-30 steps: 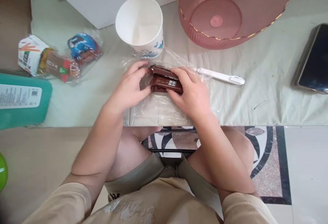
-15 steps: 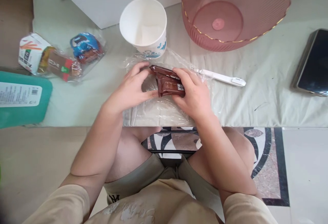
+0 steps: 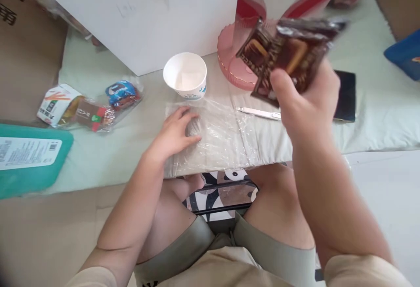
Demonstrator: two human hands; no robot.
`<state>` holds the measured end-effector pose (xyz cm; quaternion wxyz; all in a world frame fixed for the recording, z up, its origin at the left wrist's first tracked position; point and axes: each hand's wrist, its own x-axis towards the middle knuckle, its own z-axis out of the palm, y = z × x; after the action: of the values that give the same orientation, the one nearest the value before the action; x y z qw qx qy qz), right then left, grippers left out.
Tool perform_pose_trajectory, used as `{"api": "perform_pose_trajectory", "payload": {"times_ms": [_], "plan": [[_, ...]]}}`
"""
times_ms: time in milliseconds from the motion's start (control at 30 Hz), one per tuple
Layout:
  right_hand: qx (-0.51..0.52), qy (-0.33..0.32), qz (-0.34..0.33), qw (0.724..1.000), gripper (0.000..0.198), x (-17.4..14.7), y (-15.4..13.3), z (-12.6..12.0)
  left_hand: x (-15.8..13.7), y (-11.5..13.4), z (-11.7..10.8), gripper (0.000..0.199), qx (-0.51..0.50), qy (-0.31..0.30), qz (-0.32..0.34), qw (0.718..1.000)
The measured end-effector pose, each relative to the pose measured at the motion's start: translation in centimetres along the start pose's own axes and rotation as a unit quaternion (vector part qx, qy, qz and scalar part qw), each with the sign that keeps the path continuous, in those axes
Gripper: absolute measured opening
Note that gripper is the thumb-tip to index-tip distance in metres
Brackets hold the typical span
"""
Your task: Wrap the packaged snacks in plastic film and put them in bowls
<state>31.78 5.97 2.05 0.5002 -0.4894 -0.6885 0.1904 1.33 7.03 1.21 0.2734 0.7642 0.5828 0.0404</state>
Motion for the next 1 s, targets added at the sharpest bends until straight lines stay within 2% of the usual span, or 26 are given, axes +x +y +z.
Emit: {"api": "perform_pose_trajectory", "payload": {"times_ms": [100,167,200,233,267,333,367,400,433,500,567,600,667,767,833,900,933,1000], "plan": [[-0.032,0.002,-0.011,0.999,0.021,4.3,0.9,0.3,-0.1,0.2,-0.1,0.064,0.008,-0.003,-0.001,1.000],[-0.096,-0.020,0.038,0.994,0.022,8.7,1.8,1.3,-0.2,0.3,-0.1,0.064,0.012,-0.010,-0.003,1.000],[-0.148,-0.037,0.086,0.985,0.026,11.1,2.2,1.8,-0.2,0.3,-0.1,0.064,0.015,-0.014,-0.004,1.000],[-0.220,-0.056,0.157,0.961,0.033,13.3,2.5,2.3,-0.2,0.3,-0.2,0.064,0.017,-0.016,-0.005,1.000],[-0.287,-0.084,0.233,0.925,0.039,15.0,2.6,2.6,-0.2,0.3,-0.2,0.065,0.019,-0.018,-0.005,1.000],[-0.338,-0.104,0.257,0.899,0.037,16.7,2.1,2.8,-0.2,0.3,-0.3,0.065,0.022,-0.018,-0.003,1.000],[-0.347,-0.088,0.234,0.904,0.034,16.3,1.5,2.7,-0.3,0.2,-0.4,0.066,0.023,-0.019,-0.002,1.000],[-0.347,-0.056,0.191,0.916,0.030,15.1,0.6,2.4,-0.3,0.2,-0.4,0.066,0.024,-0.022,-0.002,0.999],[-0.335,-0.017,0.111,0.936,0.023,13.2,-0.4,2.0,-0.4,0.2,-0.5,0.067,0.025,-0.026,-0.002,0.999],[-0.289,0.019,-0.028,0.957,0.013,7.7,-2.4,1.7,-0.6,0.2,-0.7,0.067,0.025,-0.035,-0.002,0.999],[-0.206,0.001,-0.101,0.973,0.020,1.3,-4.1,2.3,-0.7,0.3,-0.8,0.066,0.026,-0.050,-0.003,0.998],[-0.164,-0.077,-0.119,0.976,0.022,-1.6,-4.5,3.0,-0.8,0.4,-0.9,0.064,0.027,-0.057,-0.003,0.998],[-0.139,-0.122,-0.140,0.973,0.019,-6.0,-4.7,4.9,-1.1,0.4,-0.9,0.059,0.028,-0.066,0.002,0.997],[-0.160,-0.143,-0.077,0.974,0.030,-8.5,-3.9,6.6,-1.4,0.0,-1.1,0.048,0.013,-0.060,0.012,0.998],[-0.188,-0.110,-0.038,0.975,0.037,-8.9,-3.5,5.9,-1.7,-0.5,-1.3,0.041,-0.016,-0.043,0.019,0.999],[-0.195,-0.073,-0.034,0.977,0.043,-9.7,-3.5,3.9,-1.8,-1.1,-1.5,0.037,-0.048,-0.009,0.026,0.998],[-0.192,-0.075,-0.044,0.978,0.048,-10.5,-3.6,2.7,-1.9,-1.4,-1.6,0.037,-0.062,0.010,0.027,0.998],[-0.208,-0.130,-0.076,0.967,0.053,-12.6,-3.8,0.9,-1.8,-1.7,-1.7,0.037,-0.080,0.036,0.024,0.996]]}}
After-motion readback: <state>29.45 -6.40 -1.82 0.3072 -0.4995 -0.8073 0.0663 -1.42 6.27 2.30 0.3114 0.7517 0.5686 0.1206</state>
